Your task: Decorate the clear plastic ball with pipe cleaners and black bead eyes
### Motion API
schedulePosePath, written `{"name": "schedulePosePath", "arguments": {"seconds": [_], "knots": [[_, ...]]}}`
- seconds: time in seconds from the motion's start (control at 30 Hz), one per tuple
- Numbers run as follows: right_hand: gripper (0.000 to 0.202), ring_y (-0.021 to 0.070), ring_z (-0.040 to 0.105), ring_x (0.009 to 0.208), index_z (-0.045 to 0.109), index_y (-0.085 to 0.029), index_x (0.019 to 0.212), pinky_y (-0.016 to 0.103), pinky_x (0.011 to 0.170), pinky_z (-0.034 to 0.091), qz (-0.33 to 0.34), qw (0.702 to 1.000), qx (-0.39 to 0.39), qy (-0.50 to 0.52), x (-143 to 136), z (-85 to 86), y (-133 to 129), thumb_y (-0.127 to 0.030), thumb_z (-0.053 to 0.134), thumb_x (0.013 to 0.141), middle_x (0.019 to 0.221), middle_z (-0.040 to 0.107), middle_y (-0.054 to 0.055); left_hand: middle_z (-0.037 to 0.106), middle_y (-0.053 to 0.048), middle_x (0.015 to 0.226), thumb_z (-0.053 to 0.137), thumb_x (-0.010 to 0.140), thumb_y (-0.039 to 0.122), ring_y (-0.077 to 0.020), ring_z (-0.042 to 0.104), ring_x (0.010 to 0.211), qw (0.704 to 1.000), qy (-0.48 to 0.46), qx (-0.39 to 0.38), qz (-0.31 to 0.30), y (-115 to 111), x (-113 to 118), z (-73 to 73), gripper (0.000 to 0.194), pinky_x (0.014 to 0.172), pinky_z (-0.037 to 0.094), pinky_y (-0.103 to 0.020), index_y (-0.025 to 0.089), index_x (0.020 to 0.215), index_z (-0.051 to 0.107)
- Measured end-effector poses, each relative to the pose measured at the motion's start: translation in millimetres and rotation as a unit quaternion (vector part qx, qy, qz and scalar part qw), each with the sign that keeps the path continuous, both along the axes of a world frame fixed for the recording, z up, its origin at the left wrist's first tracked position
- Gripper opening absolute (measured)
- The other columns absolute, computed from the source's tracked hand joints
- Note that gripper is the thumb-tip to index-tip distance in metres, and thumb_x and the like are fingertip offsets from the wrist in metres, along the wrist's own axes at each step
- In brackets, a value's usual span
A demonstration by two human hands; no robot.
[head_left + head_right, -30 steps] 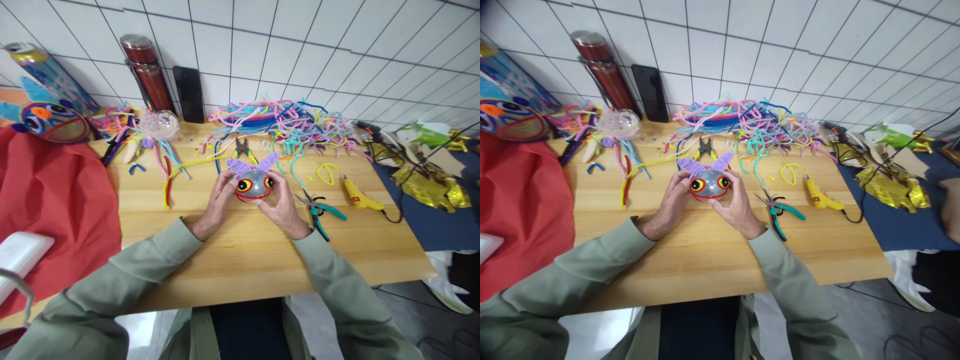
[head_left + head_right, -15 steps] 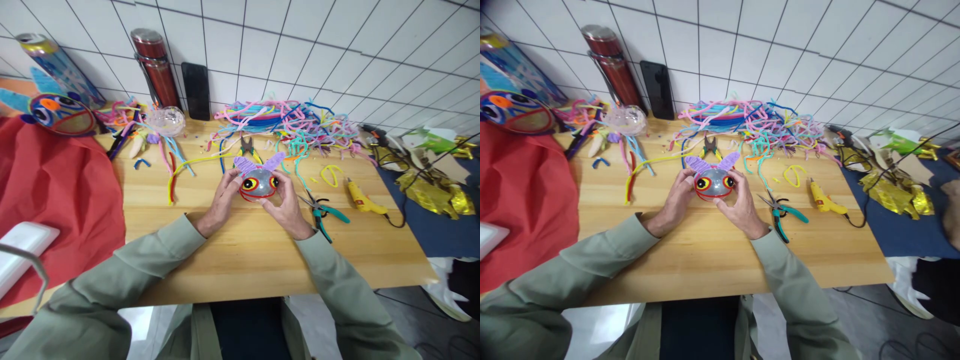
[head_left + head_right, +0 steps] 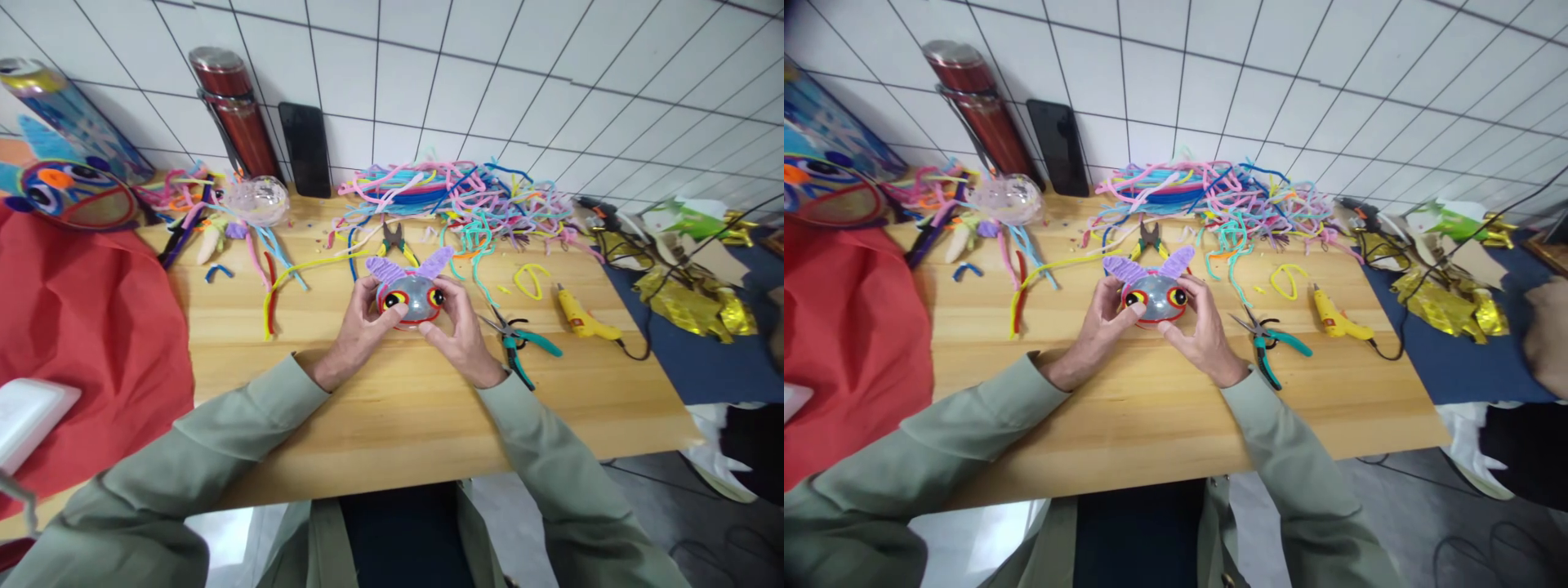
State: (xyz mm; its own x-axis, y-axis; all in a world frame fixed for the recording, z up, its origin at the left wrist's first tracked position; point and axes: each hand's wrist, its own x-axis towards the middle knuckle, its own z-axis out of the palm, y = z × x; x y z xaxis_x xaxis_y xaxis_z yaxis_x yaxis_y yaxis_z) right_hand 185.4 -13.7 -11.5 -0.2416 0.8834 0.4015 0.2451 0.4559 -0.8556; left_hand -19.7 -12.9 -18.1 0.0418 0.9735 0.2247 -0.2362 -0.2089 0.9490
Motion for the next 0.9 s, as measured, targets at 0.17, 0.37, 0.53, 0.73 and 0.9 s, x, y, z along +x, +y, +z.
{"name": "schedulePosePath", "arguments": {"seconds": [0.17,0.37,0.53,0.73,0.9], "knots": [[0.044,0.0299,0.067,0.132,0.061,-0.029,0.133,0.052,0.118,0.055,-0.026,0.996,-0.047,0.072,-1,9.0,-2,-0.058,0.069,0.101,0.141,0.067,0.01,0.068,-0.007,0.133,0.085,0.091,0.049,-0.0241,0.067,0.125,0.999,0.023,0.018,-0.014,-2,0,0.5,0.051,0.111,0.056,-0.041,0.026,0.126,0.056],[0.035,0.0275,0.072,0.12,0.064,-0.028,0.119,0.047,0.107,0.06,-0.061,0.991,-0.076,0.095,-4,11.2,-1,-0.056,0.071,0.1,0.125,0.073,0.008,0.067,-0.008,0.136,0.086,0.09,0.051,-0.0254,0.067,0.126,0.998,0.052,0.022,-0.012,-5,1,-0.6,0.059,0.11,0.057,-0.043,0.026,0.133,0.054],[0.04,0.0291,0.069,0.129,0.061,-0.029,0.128,0.051,0.116,0.055,-0.028,0.994,-0.072,0.074,-3,15.0,-3,-0.052,0.074,0.097,0.133,0.07,0.009,0.068,-0.008,0.136,0.084,0.092,0.053,-0.0248,0.068,0.126,0.998,0.047,0.029,-0.008,-3,0,-3.3,0.057,0.111,0.056,-0.043,0.027,0.132,0.054],[0.04,0.0296,0.069,0.128,0.062,-0.029,0.129,0.051,0.113,0.057,-0.031,0.994,-0.075,0.075,-2,15.4,-3,-0.057,0.069,0.1,0.134,0.069,0.01,0.068,-0.008,0.138,0.085,0.092,0.051,-0.0249,0.067,0.128,0.999,0.033,0.031,-0.008,-1,0,-4.5,0.055,0.113,0.055,-0.043,0.026,0.131,0.055],[0.036,0.0283,0.072,0.122,0.063,-0.028,0.123,0.049,0.108,0.06,-0.053,0.993,-0.082,0.071,-3,13.2,-1,-0.056,0.07,0.101,0.128,0.072,0.008,0.068,-0.007,0.135,0.086,0.091,0.051,-0.0238,0.067,0.125,0.999,0.031,0.023,-0.017,-2,0,-3.0,0.055,0.111,0.055,-0.041,0.027,0.13,0.055]]}}
